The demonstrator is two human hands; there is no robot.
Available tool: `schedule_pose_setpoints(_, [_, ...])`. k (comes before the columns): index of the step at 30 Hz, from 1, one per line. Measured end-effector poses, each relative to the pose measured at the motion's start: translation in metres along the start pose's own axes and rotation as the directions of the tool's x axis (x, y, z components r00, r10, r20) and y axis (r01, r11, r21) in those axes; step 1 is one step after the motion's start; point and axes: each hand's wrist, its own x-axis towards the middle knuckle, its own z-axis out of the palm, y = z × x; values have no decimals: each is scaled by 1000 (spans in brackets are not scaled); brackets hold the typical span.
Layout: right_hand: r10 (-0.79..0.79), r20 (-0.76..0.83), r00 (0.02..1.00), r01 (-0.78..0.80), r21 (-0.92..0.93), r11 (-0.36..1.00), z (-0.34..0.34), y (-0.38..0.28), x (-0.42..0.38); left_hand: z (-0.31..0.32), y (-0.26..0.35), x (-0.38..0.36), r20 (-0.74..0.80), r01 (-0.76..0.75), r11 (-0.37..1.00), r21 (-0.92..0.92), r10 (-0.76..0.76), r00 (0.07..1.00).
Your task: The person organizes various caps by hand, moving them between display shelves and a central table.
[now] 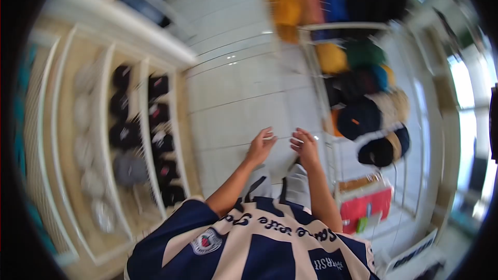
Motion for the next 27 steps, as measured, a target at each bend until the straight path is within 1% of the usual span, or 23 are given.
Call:
schedule_pose_setpoints(2, [63, 70, 996, -55, -114, 992, 61, 17, 2, -53, -16, -12, -172, -7, 998, -57, -3, 985])
schedule_pose_setpoints(4, [120, 170, 978, -79, -230, 970, 120, 39, 2, -111, -38, -29, -346, 21, 995, -96, -53, 937])
schedule_pose_setpoints(6, [194, 266, 944, -101, -324, 941, 175, 73, 3, -161, -60, -51, -461, 24, 989, -144, -89, 883])
schedule_pose_setpoints(8, [241, 328, 913, -100, -394, 914, 225, 105, 4, -214, -78, -78, -557, 36, 945, -326, -223, 800])
schedule_pose_setpoints(10, [359, 432, 827, -108, -504, 857, 276, 141, 2, -262, -112, -98, -622, 21, 944, -331, -234, 747])
schedule_pose_setpoints(12, [391, 452, 801, -88, -557, 826, 327, 177, -5, -302, -148, -117, -787, -80, 940, -331, -228, 573])
schedule_pose_setpoints(14, [483, 507, 714, -81, -625, 776, 372, 215, -14, -339, -165, -139, -837, -84, 917, -391, -316, 446])
schedule_pose_setpoints(15, [500, 511, 699, -79, -640, 764, 391, 234, -20, -354, -175, -151, -880, -116, 931, -347, -280, 384])
schedule_pose_setpoints(16, [540, 534, 651, -68, -667, 742, 409, 254, -27, -366, -161, -166, -899, -120, 927, -355, -303, 316])
schedule_pose_setpoints(18, [609, 546, 575, -43, -723, 689, 439, 295, -42, -385, -168, -189, -918, -75, 926, -371, -353, 181])
schedule_pose_setpoints(20, [676, 544, 497, -18, -772, 635, 460, 332, -55, -396, -183, -210, -922, -79, 925, -371, -357, 148])
schedule_pose_setpoints(22, [682, 507, 528, -15, -797, 604, 474, 370, -63, -400, -189, -225, -928, -83, 928, -364, -354, 121])
schedule_pose_setpoints(23, [677, 495, 544, -50, -786, 616, 479, 383, -68, -400, -189, -231, -931, -80, 929, -360, -353, 94])
schedule_pose_setpoints(24, [681, 497, 538, -47, -789, 613, 484, 396, -69, -400, -188, -236, -932, -80, 930, -359, -353, 85])
schedule_pose_setpoints(26, [678, 466, 569, -145, -755, 640, 493, 420, -72, -400, -189, -246, -947, 12, 949, -316, -316, 58])
schedule_pose_setpoints(27, [640, 495, 587, -89, -747, 659, 495, 430, -71, -399, -193, -250, -955, -64, 954, -294, -290, 64])
